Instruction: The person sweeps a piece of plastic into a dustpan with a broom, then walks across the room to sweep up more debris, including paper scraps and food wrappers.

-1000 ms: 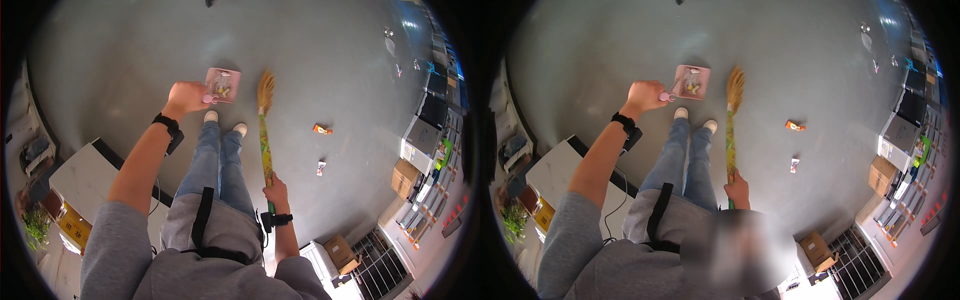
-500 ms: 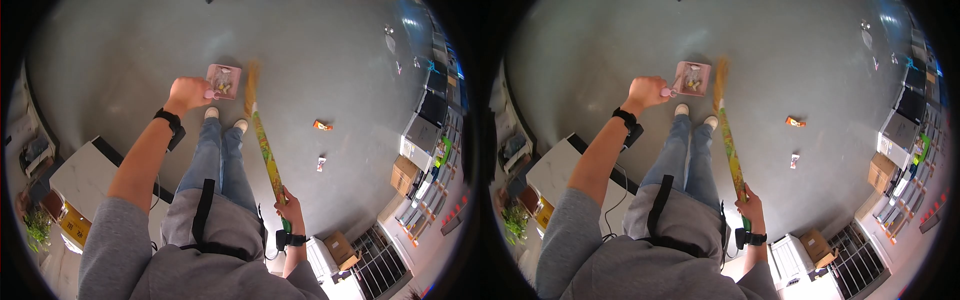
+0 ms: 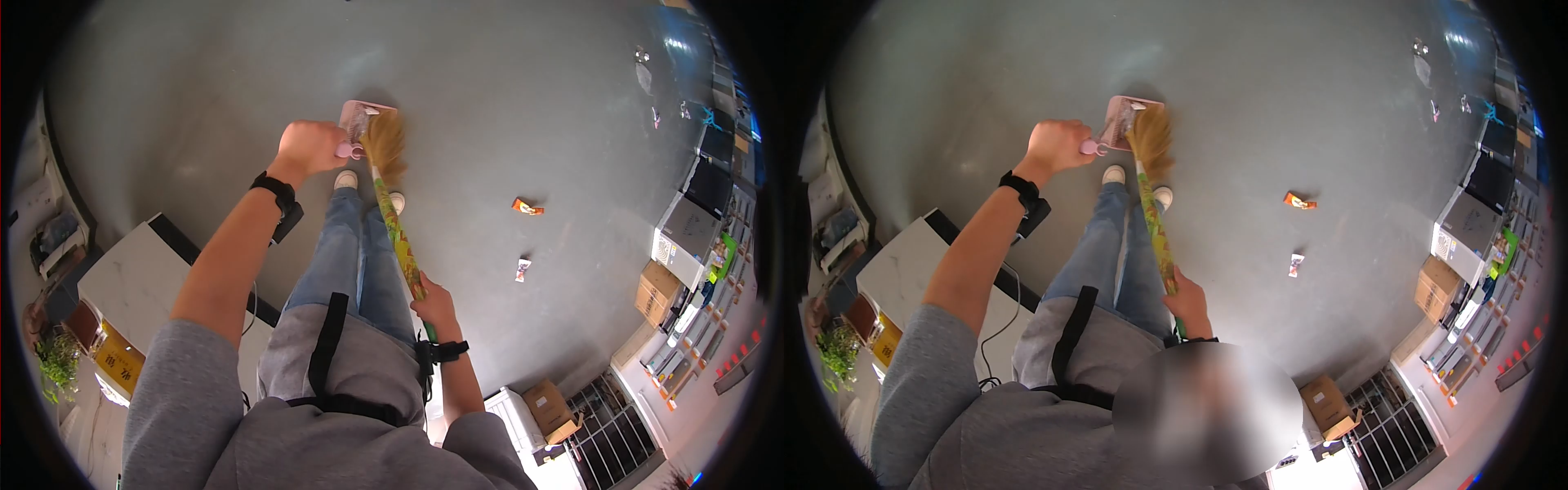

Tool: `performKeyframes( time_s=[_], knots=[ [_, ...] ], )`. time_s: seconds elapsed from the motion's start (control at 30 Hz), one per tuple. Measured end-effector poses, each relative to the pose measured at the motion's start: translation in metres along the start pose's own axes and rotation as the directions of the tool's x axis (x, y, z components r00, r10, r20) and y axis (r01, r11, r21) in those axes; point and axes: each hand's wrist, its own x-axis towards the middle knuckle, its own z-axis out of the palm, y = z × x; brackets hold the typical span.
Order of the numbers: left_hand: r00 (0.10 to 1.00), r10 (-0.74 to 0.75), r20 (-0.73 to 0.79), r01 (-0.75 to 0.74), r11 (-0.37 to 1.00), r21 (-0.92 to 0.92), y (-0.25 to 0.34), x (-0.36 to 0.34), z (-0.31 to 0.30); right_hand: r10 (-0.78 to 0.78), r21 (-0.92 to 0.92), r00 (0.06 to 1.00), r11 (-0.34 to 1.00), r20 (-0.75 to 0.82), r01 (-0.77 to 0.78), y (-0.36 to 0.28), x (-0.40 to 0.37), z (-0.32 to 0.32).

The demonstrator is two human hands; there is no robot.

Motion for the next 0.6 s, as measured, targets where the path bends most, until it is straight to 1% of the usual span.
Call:
performKeyframes(
  time_s=[0.03, 0.07, 0.17, 0.2, 0.3, 0.33, 0.43, 0.53, 0.6],
  knots=[
    [1.0, 0.004, -0.009, -0.004, 1.0, -0.005, -0.001, 0.0, 0.001, 0.082, 0.176, 0.993, 0.98, 0.084, -0.096, -0.006, -0.012, -0.02],
    [1.0, 0.008, -0.018, -0.008, 1.0, -0.01, -0.002, 0.0, 0.002, 0.146, 0.337, 0.973, 0.92, 0.18, -0.2, -0.006, -0.02, -0.033],
    [1.0, 0.002, 0.002, -0.002, 1.0, -0.01, -0.001, 0.0, -0.004, 0.217, 0.356, 0.964, 0.897, 0.156, -0.26, 0.019, -0.046, -0.042],
    [1.0, 0.01, -0.009, -0.011, 1.0, -0.011, -0.002, 0.0, -0.003, 0.243, 0.335, 0.959, 0.9, 0.144, -0.278, 0.025, -0.056, -0.043],
    [0.998, 0.044, -0.037, -0.044, 0.999, 0.001, -0.01, 0.001, 0.004, 0.334, 0.407, 0.934, 0.841, 0.13, -0.357, 0.042, -0.079, -0.041],
    [0.998, 0.056, -0.036, -0.056, 0.998, 0.012, -0.014, 0.001, 0.007, 0.348, 0.482, 0.927, 0.793, 0.141, -0.371, 0.051, -0.083, -0.037],
    [0.994, 0.095, -0.049, -0.095, 0.995, -0.004, -0.028, -0.01, 0.006, 0.381, 0.703, 0.916, 0.618, 0.123, -0.351, 0.094, -0.092, -0.005],
    [0.991, 0.107, -0.078, -0.108, 0.994, -0.007, -0.05, -0.034, 0.005, 0.424, 0.77, 0.906, 0.577, 0.005, -0.274, 0.136, -0.1, 0.027],
    [0.99, 0.104, -0.091, -0.104, 0.995, 0.009, -0.063, -0.056, -0.004, 0.5, 0.77, 0.866, 0.551, 0.003, -0.321, 0.149, -0.097, 0.034]
  ],
)
